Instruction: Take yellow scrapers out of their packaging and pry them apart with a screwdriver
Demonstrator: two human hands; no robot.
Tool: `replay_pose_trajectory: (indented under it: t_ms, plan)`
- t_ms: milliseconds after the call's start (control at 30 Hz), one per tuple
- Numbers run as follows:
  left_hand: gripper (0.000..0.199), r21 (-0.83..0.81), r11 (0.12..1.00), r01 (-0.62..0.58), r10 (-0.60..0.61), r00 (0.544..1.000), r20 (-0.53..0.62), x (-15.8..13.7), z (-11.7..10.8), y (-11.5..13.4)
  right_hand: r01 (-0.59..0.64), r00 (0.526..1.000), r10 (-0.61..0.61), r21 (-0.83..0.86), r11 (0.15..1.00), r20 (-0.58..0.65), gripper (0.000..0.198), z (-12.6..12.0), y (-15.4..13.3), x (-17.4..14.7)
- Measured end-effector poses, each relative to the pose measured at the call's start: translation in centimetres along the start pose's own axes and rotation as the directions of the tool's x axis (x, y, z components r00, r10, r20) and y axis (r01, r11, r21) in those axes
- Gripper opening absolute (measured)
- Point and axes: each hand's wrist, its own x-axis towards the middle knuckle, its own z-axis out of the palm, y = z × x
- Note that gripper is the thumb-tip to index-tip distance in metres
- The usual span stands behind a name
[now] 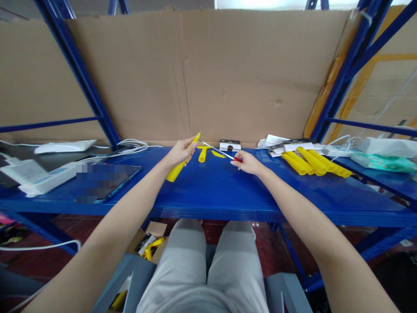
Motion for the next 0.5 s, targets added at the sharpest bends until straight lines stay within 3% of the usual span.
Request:
replay_pose_trajectory:
  t_ms: [133, 333, 500]
  plan:
    - [0.049, -0.007, 1.0, -0.006, 0.006, 1.0, -0.005, 0.1, 0.0, -0.1, 0.012, 0.999, -0.013, -0.008, 1.0, -0.035, 0.037, 0.2, 0.1, 0.0]
    - [0.045, -0.016, 1.0, -0.006, 0.006, 1.0, -0.009, 0.1, 0.0, 0.0, -0.028, 0.997, 0.033, -0.071, 0.997, 0.074, 0.031, -0.3, -0.9, -0.2]
    - [0.041, -0.039, 0.999, 0.003, -0.003, 1.0, 0.013, 0.2, 0.1, -0.3, -0.016, 1.0, 0.016, -0.016, 1.0, 0.002, 0.031, 0.1, -0.3, 0.0]
